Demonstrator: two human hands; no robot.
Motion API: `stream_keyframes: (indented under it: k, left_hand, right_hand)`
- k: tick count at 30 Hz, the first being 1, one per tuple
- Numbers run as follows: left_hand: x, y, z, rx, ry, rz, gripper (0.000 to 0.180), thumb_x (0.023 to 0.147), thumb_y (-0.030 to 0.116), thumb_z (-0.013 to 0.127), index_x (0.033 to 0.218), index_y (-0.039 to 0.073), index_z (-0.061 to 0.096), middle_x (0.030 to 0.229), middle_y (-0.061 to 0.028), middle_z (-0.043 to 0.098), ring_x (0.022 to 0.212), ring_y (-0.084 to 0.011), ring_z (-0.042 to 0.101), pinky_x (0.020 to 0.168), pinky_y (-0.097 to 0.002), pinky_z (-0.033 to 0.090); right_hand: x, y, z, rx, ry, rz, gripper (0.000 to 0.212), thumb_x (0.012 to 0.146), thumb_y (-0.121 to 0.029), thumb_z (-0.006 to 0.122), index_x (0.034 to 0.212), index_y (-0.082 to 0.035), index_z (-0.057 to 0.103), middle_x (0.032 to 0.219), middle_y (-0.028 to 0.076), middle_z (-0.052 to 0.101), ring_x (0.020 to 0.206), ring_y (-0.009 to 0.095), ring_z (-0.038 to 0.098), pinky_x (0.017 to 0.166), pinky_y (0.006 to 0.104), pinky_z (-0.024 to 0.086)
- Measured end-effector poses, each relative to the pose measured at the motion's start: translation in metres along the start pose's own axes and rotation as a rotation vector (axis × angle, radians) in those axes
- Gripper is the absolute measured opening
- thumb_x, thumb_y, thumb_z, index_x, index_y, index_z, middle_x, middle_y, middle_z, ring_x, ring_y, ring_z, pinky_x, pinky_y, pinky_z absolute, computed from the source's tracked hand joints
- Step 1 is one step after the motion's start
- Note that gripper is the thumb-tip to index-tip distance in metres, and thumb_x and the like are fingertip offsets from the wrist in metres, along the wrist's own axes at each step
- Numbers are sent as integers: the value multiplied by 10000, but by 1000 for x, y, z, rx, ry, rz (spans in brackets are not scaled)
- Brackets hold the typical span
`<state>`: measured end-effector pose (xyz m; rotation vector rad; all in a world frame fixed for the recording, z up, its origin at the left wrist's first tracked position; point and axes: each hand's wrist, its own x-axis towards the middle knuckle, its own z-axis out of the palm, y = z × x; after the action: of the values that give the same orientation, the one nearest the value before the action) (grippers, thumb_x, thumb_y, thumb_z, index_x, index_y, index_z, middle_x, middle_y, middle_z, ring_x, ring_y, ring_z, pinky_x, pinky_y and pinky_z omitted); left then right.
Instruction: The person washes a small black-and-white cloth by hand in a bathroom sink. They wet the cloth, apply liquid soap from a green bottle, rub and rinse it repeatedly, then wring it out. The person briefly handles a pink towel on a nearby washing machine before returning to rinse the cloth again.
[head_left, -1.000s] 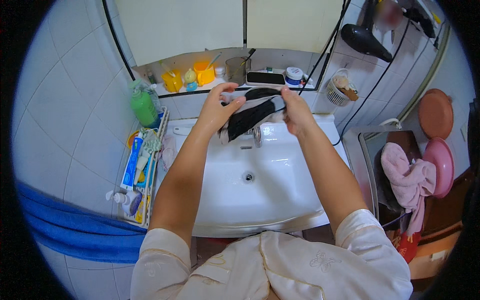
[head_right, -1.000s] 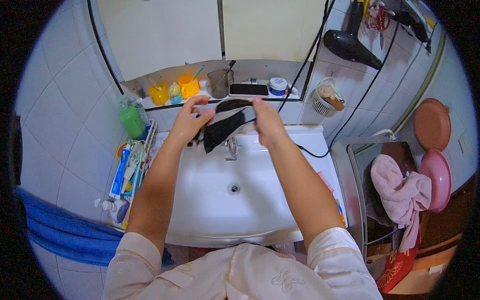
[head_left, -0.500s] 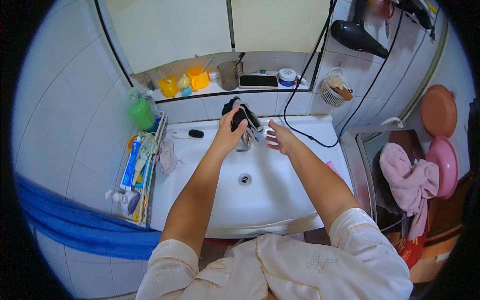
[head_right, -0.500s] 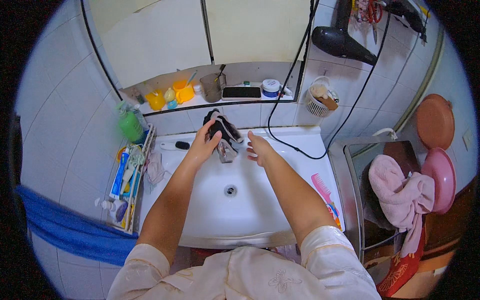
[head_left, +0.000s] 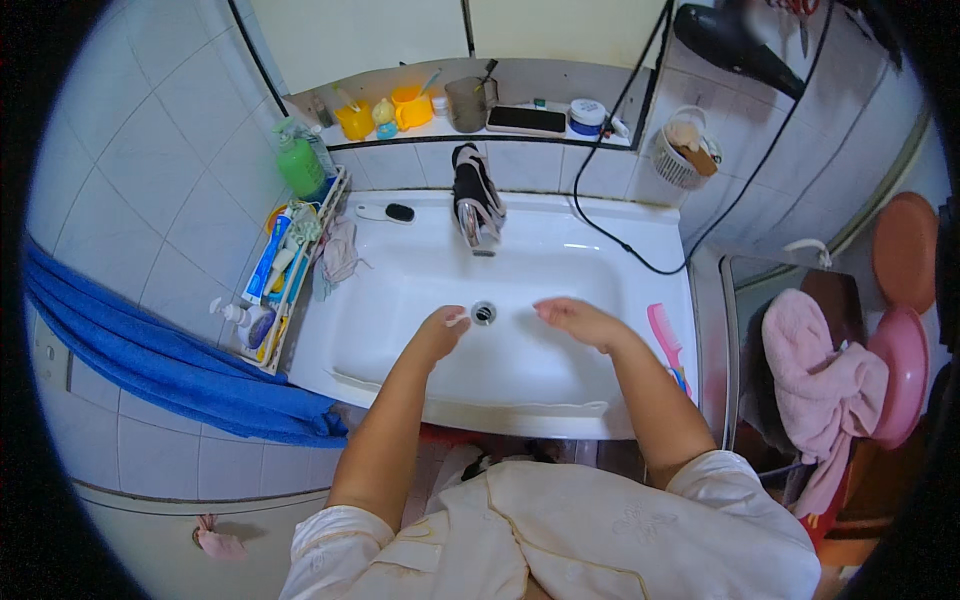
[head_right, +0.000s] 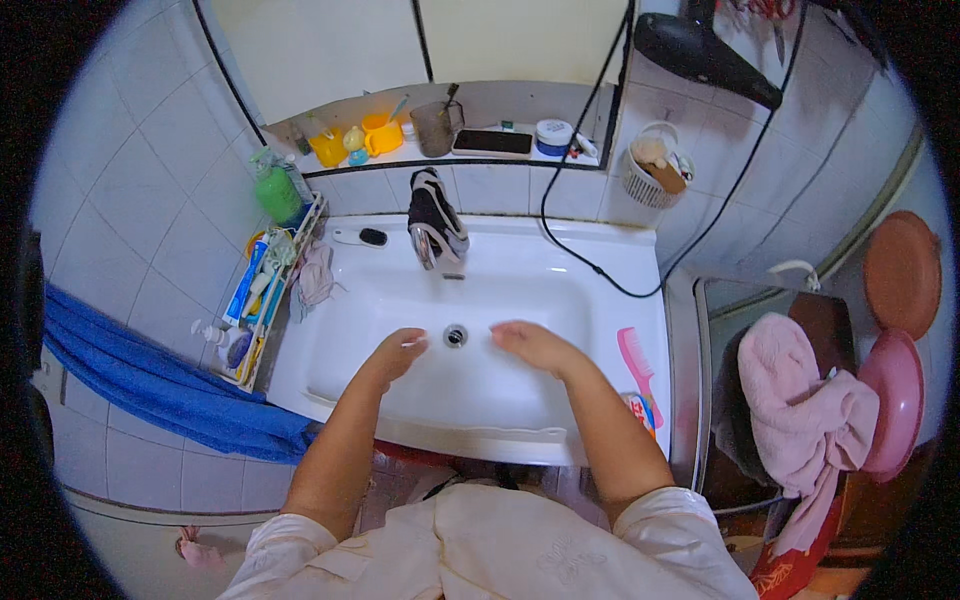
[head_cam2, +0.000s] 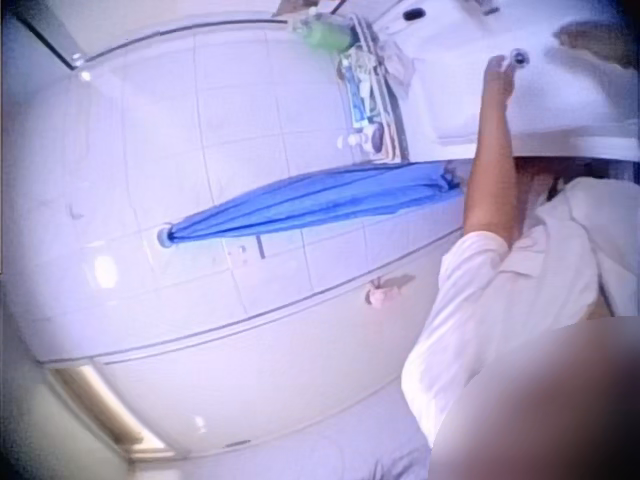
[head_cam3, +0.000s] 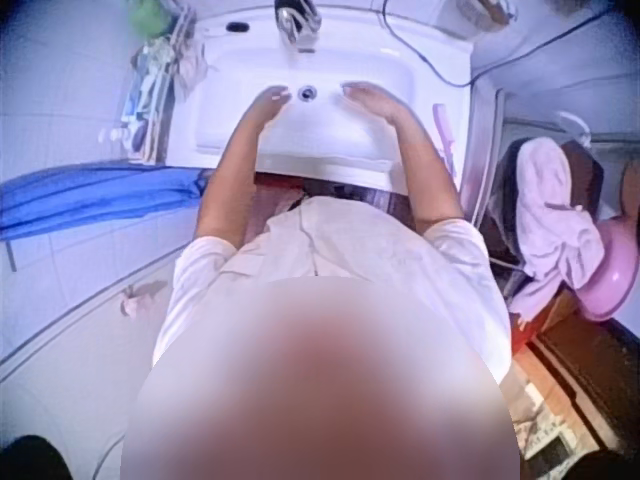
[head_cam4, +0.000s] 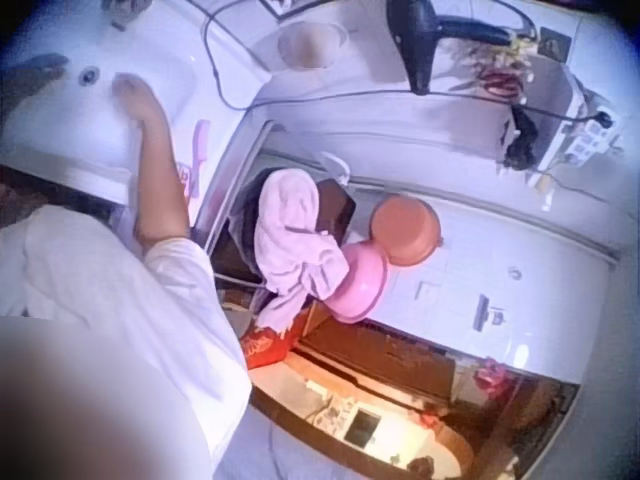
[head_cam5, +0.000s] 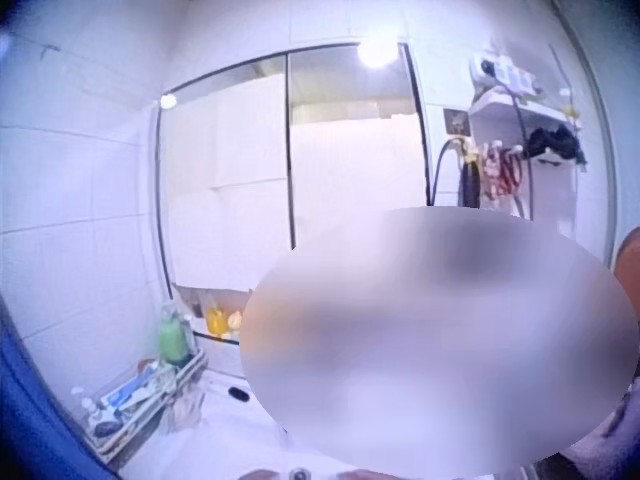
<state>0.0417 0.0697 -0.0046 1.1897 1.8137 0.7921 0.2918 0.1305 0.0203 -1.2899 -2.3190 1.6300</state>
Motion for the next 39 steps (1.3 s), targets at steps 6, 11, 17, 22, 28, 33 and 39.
stream_keyframes:
  k: [6, 11, 17, 22, 28, 33, 39]
  left_hand:
    - [-46, 76, 25, 1142, -151, 302, 571, 711, 412, 595, 1169, 104, 448, 1330, -160, 200, 1242, -375, 85, 965, -533, 83]
    - [-45, 63, 79, 945, -212, 472, 553, 717, 433, 565, 1171, 137, 451, 1359, -165, 74, 1231, -419, -62, 919, -599, -60]
    - [-94, 96, 158, 668, -273, 801, 471, 707, 341, 595, 1119, 138, 493, 1318, -163, 192, 1228, -405, 35, 918, -605, -31]
    - [-140, 128, 197, 656, -357, 943, 451, 698, 313, 597, 1113, 167, 501, 1310, -156, 211, 1225, -403, 58, 922, -601, -20]
    - [-181, 177, 266, 510, -302, 1092, 485, 695, 294, 603, 1136, 148, 463, 1273, -122, 291, 1196, -396, 166, 924, -597, 65]
    - [-233, 223, 345, 405, -237, 1240, 512, 712, 313, 583, 1160, 132, 412, 1237, -96, 348, 1183, -324, 245, 940, -517, 143]
    - [-275, 248, 386, 98, -600, 1096, 551, 721, 247, 594, 1187, 60, 367, 1217, -165, 362, 1145, -336, 311, 949, -432, 225]
  right_hand:
    - [-41, 11, 19, 13, 545, -189, 319, 780, -300, 531, 1032, -106, 555, 1133, 92, 483, 1117, 283, 382, 965, 514, 145]
    - [-128, 17, 49, -396, 1090, 88, 224, 733, -246, 555, 938, -165, 595, 1081, 45, 509, 1175, 246, 305, 958, 553, 61]
    - [-247, 54, 80, -353, 1351, 365, 229, 721, -220, 564, 935, -144, 587, 1051, 41, 525, 1136, 255, 356, 957, 535, 80]
    - [-326, 79, 75, -316, 1527, 434, 213, 725, -200, 561, 929, -141, 578, 1060, 59, 519, 1124, 270, 368, 969, 483, 135]
    - [-413, 145, 34, -342, 1635, 281, 279, 673, -135, 594, 938, -60, 554, 1008, 125, 525, 923, 297, 499, 859, 377, 341]
    - [-495, 218, -43, -472, 1814, 450, 567, 655, -140, 608, 1155, -12, 375, 1087, 203, 471, 990, 337, 464, 875, 371, 349]
    - [-542, 319, -107, 408, 1728, 57, 497, 703, -108, 588, 1139, 27, 390, 983, 101, 524, 821, 162, 512, 634, 239, 431]
